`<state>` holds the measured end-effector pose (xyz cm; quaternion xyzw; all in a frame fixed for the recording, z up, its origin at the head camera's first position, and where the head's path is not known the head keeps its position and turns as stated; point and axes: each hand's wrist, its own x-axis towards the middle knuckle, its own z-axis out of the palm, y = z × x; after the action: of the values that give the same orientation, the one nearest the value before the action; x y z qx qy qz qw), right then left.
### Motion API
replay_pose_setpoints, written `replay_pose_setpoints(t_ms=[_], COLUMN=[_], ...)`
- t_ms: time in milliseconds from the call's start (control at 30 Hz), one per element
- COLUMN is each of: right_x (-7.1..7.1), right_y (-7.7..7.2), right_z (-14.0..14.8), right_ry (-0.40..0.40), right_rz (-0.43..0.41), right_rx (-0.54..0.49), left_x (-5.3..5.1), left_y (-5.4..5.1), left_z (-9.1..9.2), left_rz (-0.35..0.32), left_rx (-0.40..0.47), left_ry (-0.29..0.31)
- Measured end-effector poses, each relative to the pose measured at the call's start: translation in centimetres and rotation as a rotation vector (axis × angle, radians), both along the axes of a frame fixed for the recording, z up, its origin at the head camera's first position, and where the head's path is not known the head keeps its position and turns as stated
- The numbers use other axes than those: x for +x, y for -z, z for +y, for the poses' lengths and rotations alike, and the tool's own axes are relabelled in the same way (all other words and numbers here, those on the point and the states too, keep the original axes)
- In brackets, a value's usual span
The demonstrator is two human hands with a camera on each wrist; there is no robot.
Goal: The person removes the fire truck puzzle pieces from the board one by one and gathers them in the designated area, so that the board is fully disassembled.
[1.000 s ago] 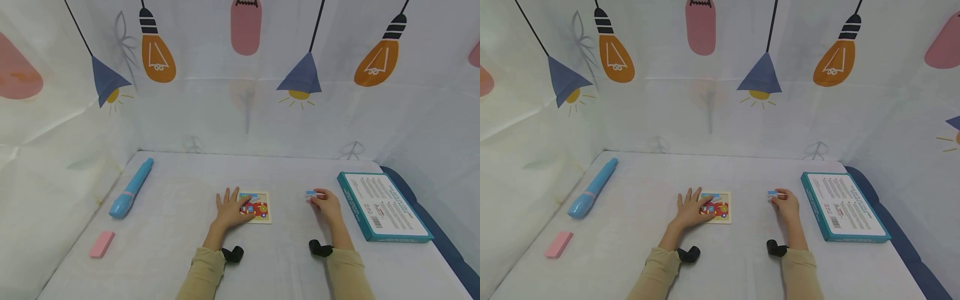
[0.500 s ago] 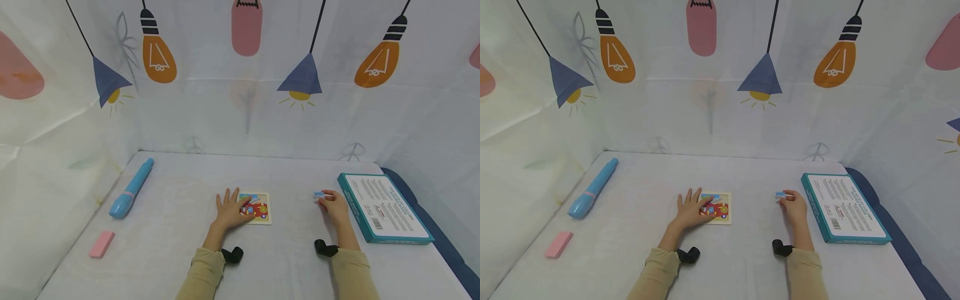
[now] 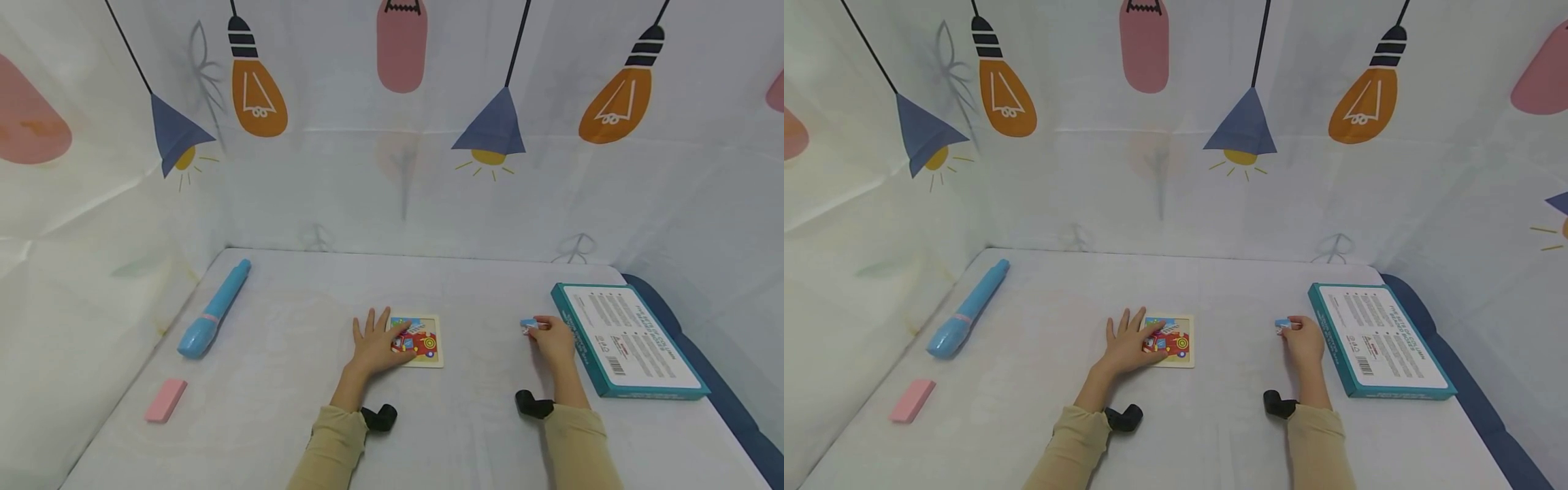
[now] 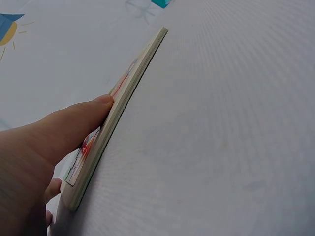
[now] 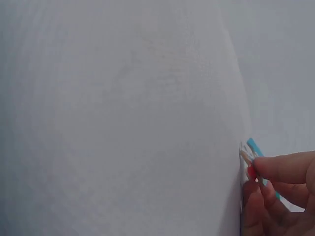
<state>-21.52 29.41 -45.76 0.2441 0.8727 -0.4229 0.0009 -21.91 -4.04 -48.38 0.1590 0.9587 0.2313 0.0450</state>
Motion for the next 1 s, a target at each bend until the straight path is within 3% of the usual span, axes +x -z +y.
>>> replay_pose_setpoints(t_ms=[200, 433, 733, 1000], right_x=[-0.2, -0.6, -0.4, -0.2], right_y=[-0.2, -0.4, -0.3, -0.7], right_z=[-0.2, -0.6, -2.2, -4.5], right_ry=[-0.036, -0.037, -0.005, -0.032], right_rz=[-0.024, -0.026, 0.128, 0.188], right_rx=[0.191, 0.263, 0.190, 0.094], left_x=[0.0, -0.1, 0.1, 0.1], left_y=[0.1, 0.2, 0.2, 0.4], left_z=[0.0, -0.1, -0.1, 0.0], left_rz=[0.001, 0.003, 0.010, 0.026], left_rx=[0.001, -0.013, -0.014, 0.001], left_ry=[-0.004, -0.009, -0.001, -0.012])
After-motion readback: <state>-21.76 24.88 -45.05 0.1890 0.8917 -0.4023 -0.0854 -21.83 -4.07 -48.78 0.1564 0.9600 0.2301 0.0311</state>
